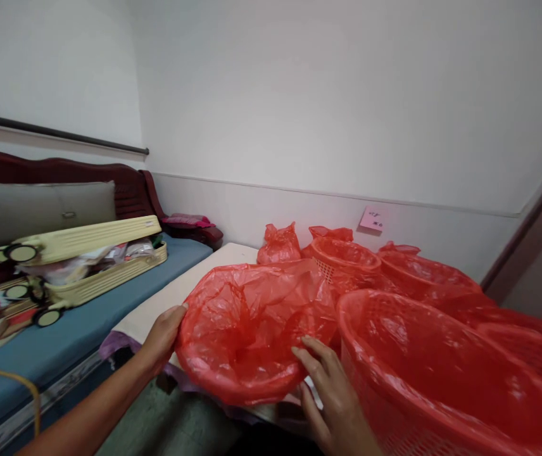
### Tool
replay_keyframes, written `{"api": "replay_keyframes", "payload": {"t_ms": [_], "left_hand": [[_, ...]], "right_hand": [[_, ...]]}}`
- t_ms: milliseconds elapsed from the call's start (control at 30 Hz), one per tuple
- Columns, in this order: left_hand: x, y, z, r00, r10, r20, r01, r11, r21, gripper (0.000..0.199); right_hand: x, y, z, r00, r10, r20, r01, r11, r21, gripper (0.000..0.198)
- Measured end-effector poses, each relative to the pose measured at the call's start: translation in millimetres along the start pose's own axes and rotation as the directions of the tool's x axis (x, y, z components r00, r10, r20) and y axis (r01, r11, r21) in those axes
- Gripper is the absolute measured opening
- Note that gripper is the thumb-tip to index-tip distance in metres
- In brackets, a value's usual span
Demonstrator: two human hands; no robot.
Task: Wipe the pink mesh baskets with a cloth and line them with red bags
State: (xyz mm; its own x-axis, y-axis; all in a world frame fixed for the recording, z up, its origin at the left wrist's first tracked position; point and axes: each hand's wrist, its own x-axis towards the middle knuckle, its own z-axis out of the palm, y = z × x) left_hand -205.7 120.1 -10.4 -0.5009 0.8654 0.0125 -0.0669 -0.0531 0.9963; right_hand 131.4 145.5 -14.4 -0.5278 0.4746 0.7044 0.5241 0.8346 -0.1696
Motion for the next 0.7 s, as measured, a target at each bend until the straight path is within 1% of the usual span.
{"api": "replay_keyframes", "payload": {"t_ms": [67,100,133,167,200,233,267,300,333,367,433,500,633,700], "left_hand": [[-14,-7,-4,1.000,0.002,-0.020,-0.002,0.999,-0.032,0.037],[-22,-10,-6,1.000,0.001,-0.029,-0.002,0.999,-0.049,0.036],[-29,-14,-7,0.999,0.002,-0.039,-0.005,0.998,-0.063,0.036],[-37,-17,-9,0.999,0.005,-0.049,-0.009,0.997,-0.077,0.036],[-44,-20,-10,0.998,0.005,-0.056,-0.010,0.996,-0.092,0.035],[-51,-22,-11,0.998,0.002,-0.060,-0.009,0.994,-0.110,0.035],[-56,-24,-11,0.998,-0.004,-0.064,-0.004,0.992,-0.129,0.035],[-61,-25,-11,0.998,-0.014,-0.066,0.004,0.990,-0.144,0.035],[-66,-25,-11,0.997,-0.026,-0.069,0.015,0.988,-0.155,0.037],[-69,-26,-11,0.997,-0.037,-0.073,0.025,0.987,-0.159,0.038],[-75,-26,-9,0.996,-0.044,-0.081,0.031,0.987,-0.157,0.040],[-81,-27,-7,0.995,-0.049,-0.082,0.035,0.984,-0.172,0.040],[-90,-39,-6,0.992,-0.056,-0.109,0.033,0.979,-0.202,0.044],[-96,-46,-7,0.988,-0.058,-0.140,0.030,0.981,-0.194,0.046]], "right_hand": [[-5,5,1,0.993,0.107,-0.049,-0.103,0.991,0.082,0.046],[-6,6,2,0.982,0.180,-0.058,-0.170,0.974,0.147,0.044],[-7,7,3,0.963,0.267,-0.048,-0.249,0.940,0.231,0.040],[-5,7,4,0.934,0.358,-0.017,-0.332,0.882,0.335,0.036],[-3,7,6,0.896,0.443,0.029,-0.408,0.795,0.448,0.033],[1,6,7,0.854,0.513,0.085,-0.470,0.691,0.549,0.032],[5,5,8,0.815,0.562,0.140,-0.513,0.587,0.627,0.033],[10,4,9,0.781,0.599,0.177,-0.538,0.502,0.677,0.035],[15,4,9,0.754,0.627,0.197,-0.553,0.445,0.704,0.037],[19,4,10,0.731,0.652,0.202,-0.566,0.413,0.714,0.040],[25,8,10,0.699,0.682,0.215,-0.598,0.393,0.698,0.046],[29,13,11,0.691,0.680,0.247,-0.639,0.415,0.647,0.050],[41,21,11,0.693,0.661,0.290,-0.712,0.561,0.422,0.047],[49,22,11,0.691,0.652,0.312,-0.722,0.606,0.332,0.040]]}}
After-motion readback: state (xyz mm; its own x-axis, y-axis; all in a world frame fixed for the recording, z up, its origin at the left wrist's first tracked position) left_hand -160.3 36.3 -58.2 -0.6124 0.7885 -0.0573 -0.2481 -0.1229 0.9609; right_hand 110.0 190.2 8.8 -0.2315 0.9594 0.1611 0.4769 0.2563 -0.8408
